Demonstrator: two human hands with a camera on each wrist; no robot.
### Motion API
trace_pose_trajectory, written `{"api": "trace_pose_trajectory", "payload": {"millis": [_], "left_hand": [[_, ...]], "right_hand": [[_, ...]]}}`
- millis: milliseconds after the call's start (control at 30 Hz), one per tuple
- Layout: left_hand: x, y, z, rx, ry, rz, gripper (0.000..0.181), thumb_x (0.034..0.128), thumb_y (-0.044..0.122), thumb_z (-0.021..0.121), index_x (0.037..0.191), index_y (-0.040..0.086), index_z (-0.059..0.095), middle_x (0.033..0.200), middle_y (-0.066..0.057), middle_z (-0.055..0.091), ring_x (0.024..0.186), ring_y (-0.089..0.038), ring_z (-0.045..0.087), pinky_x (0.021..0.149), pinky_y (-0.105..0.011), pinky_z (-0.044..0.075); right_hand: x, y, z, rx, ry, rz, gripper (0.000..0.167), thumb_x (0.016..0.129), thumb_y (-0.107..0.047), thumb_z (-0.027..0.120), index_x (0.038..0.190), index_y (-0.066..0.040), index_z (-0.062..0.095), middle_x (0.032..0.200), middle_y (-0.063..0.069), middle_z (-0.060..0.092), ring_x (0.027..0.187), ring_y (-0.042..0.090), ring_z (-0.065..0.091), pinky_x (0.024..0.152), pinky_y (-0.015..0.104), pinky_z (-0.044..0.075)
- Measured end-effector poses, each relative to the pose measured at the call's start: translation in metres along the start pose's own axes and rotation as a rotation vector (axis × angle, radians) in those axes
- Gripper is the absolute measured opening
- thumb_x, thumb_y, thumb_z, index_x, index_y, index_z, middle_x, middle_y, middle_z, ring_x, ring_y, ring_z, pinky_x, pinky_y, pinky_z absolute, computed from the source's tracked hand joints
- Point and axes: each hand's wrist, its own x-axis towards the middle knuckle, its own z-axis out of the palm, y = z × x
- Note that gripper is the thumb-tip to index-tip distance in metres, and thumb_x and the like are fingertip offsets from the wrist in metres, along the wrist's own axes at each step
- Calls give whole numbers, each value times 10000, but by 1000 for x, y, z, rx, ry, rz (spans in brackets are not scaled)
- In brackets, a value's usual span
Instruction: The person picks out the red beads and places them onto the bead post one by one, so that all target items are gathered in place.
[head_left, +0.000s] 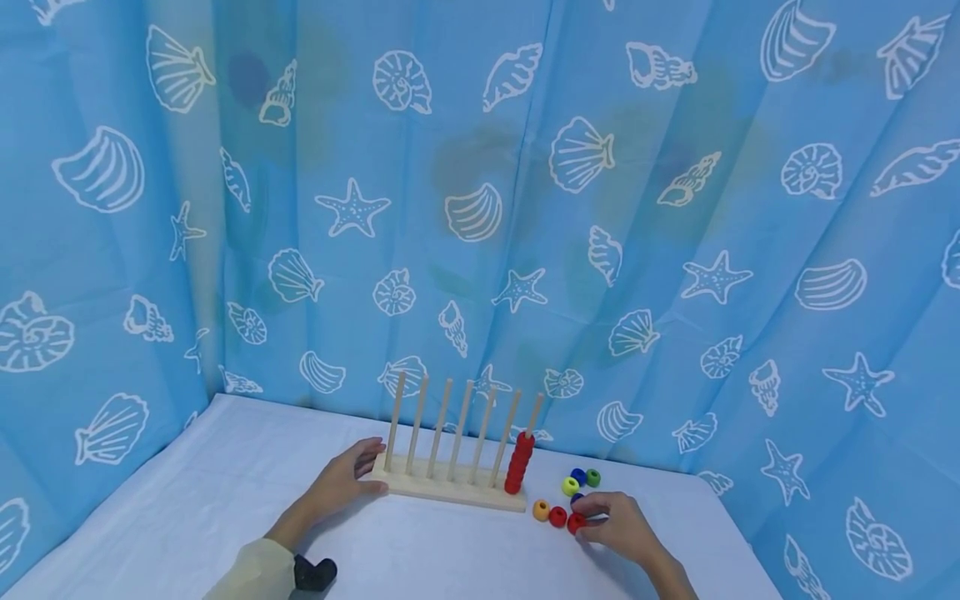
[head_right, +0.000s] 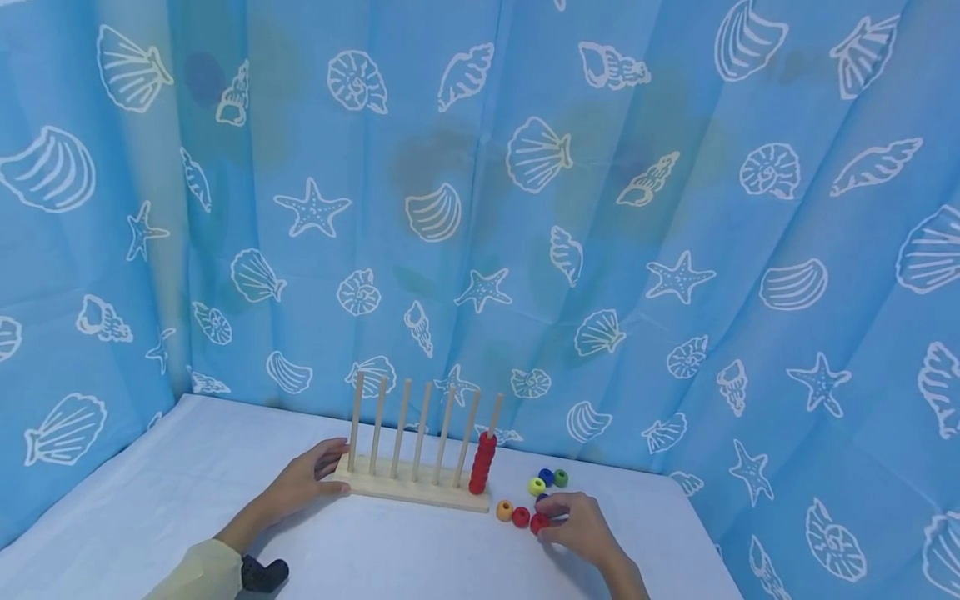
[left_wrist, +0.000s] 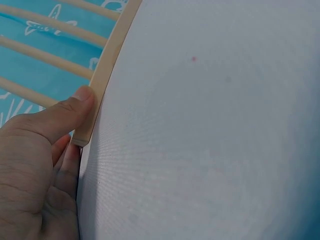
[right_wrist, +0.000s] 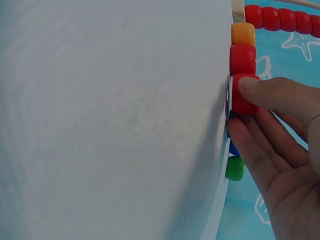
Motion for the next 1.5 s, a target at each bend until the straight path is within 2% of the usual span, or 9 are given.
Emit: {"api": "trace_pose_trajectory", "payload": {"millis": [133, 300, 467, 600, 767, 933, 1167, 1300, 1500], "left_hand": [[0, -1, 0, -17, -5, 3, 848, 717, 175, 860, 1440, 53, 433, 1371, -143, 548, 1270, -334, 516, 1073, -448, 419], [-1, -3, 0, -19, -4, 2, 844, 716, 172, 860, 1438, 59, 437, 1368, -130, 553, 1275, -322, 514, 1076, -435, 417], [-1, -3, -2, -21, 1, 8, 843, 714, 172, 862, 1436, 60, 442, 1368, -127, 554, 1275, -321, 514, 1078, -437, 417], [1, -3, -3, -26, 1, 6, 845, 716, 160, 862, 1439, 57, 437, 1369, -128, 552, 1274, -320, 515, 1077, -431, 418], [2, -5, -2, -9, 10, -8, 846, 709, 164, 864, 1437, 74, 444, 1368, -114, 557, 1276, -305, 516, 1073, -411, 426], [1, -6, -2, -20, 9, -5, 846, 704, 152, 865, 1434, 68, 446, 1368, -118, 557, 1275, -310, 516, 1071, -416, 428], [1, -4, -2, -16, 14, 8, 838, 709, 148, 861, 1432, 59, 446, 1364, -127, 558, 1273, -315, 516, 1069, -410, 430], [2, -4, -1, -20, 10, 18, 835, 707, 139, 861, 1428, 52, 449, 1358, -132, 561, 1269, -322, 518, 1067, -418, 431], [3, -2, 0, -11, 11, 11, 829, 712, 159, 860, 1430, 74, 455, 1353, -109, 569, 1270, -309, 520, 1076, -430, 422]], "right_hand": [[-1, -2, 0, -16, 39, -41, 343, 754, -112, 836, 1079, -91, 729, 999, 7, 691, 927, 212, 645, 770, 369, 614], [-1, -9, 0, 5, 156, -76, 315, 754, -95, 830, 1052, -100, 729, 1010, -7, 654, 945, 211, 646, 774, 321, 611], [-1, -22, -3, 57, 244, -78, 291, 771, -55, 809, 1047, -100, 729, 1040, 3, 640, 978, 231, 652, 800, 328, 605], [-3, -32, -6, 86, 282, -77, 326, 782, -42, 799, 1089, -105, 713, 1046, -1, 666, 989, 230, 667, 814, 331, 602], [-4, -43, -8, 127, 319, -122, 367, 770, -45, 808, 1106, -137, 695, 1024, -14, 680, 1012, 208, 659, 826, 313, 595], [-7, -56, -11, 129, 353, -188, 325, 767, -71, 816, 1057, -177, 711, 1039, -22, 664, 1017, 189, 646, 837, 306, 589], [-6, -76, -20, 128, 411, -279, 344, 792, -101, 811, 1112, -131, 690, 1076, 11, 671, 982, 187, 678, 814, 291, 595], [-2, -85, -26, 138, 475, -338, 343, 788, -83, 813, 1107, -124, 692, 1088, 11, 675, 968, 183, 693, 791, 268, 594], [-1, -100, -28, 116, 588, -482, 344, 767, -74, 831, 1082, -124, 700, 1067, -20, 669, 966, 149, 682, 788, 208, 574]]}}
